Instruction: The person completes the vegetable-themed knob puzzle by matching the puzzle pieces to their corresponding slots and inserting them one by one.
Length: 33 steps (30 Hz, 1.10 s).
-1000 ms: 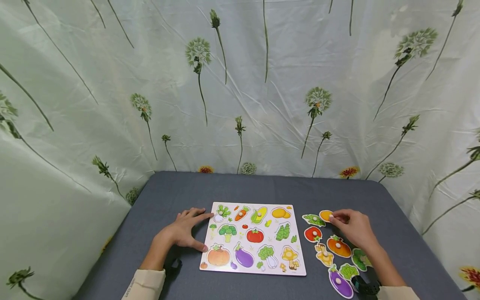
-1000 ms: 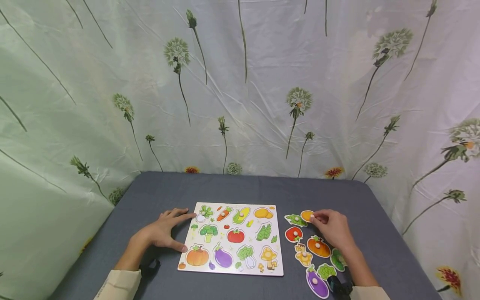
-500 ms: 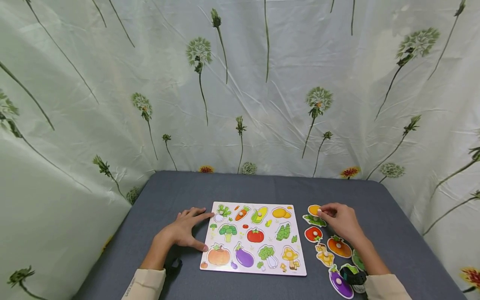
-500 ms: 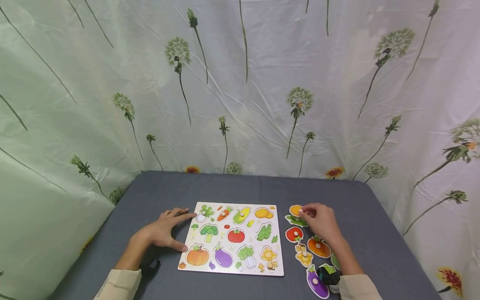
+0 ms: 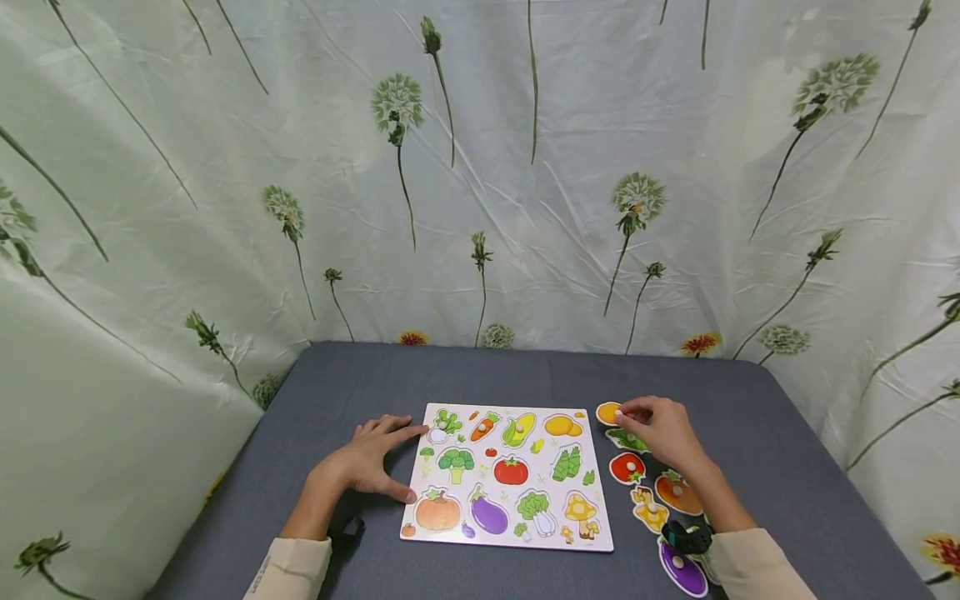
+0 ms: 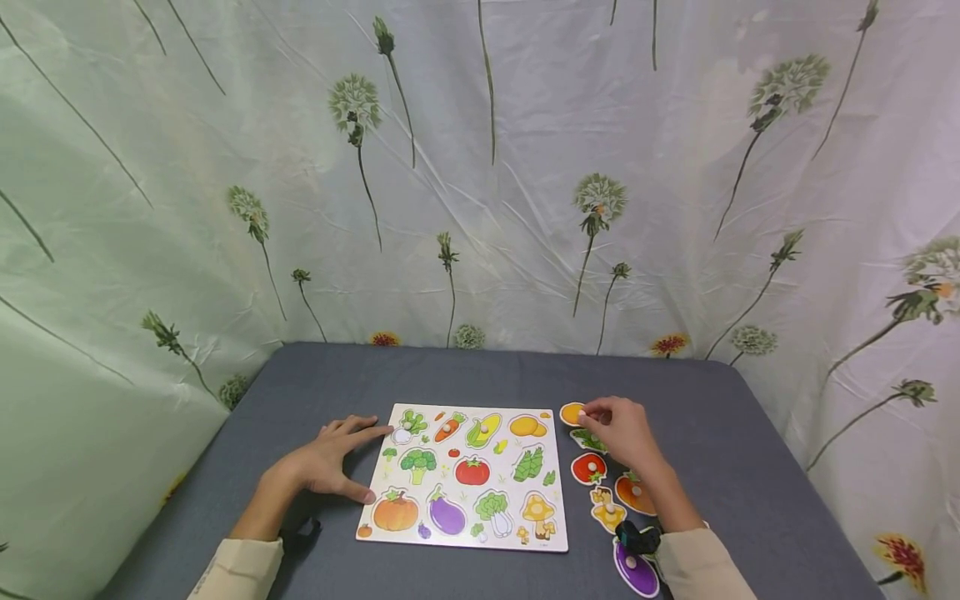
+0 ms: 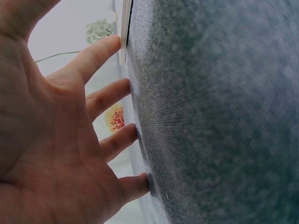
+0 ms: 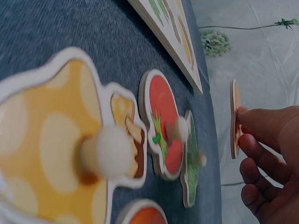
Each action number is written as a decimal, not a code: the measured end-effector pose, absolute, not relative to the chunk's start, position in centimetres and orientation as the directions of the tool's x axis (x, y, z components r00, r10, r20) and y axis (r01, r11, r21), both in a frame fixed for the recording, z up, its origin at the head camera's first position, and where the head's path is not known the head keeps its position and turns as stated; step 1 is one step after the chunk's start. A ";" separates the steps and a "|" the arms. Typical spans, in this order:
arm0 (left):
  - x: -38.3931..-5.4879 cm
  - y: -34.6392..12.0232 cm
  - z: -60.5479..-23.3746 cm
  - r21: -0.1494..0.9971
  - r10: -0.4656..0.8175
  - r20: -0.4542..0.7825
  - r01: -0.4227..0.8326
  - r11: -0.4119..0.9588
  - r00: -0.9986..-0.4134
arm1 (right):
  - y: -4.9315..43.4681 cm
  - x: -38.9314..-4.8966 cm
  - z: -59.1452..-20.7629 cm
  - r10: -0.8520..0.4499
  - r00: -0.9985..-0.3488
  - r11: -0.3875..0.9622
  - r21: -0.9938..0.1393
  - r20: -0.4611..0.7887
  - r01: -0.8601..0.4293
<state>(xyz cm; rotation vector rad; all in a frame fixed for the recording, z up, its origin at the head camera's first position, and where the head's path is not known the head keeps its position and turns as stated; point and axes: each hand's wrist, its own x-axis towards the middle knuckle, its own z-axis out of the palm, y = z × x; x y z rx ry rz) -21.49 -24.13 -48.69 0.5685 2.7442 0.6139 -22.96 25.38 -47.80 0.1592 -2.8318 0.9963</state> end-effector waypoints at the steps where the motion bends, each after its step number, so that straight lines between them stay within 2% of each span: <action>1: -21.5 -24.1 -48.7 0.456 0.430 -0.174 0.315 0.832 -0.886 | 25.2 -23.1 -47.8 -0.061 -0.985 0.773 -0.617 0.159 -0.147; 33: -21.5 -24.2 -48.7 0.453 0.430 -0.171 0.317 0.833 -0.886 | 19.4 -24.6 -48.9 -0.169 -0.980 0.738 -0.647 0.101 -0.194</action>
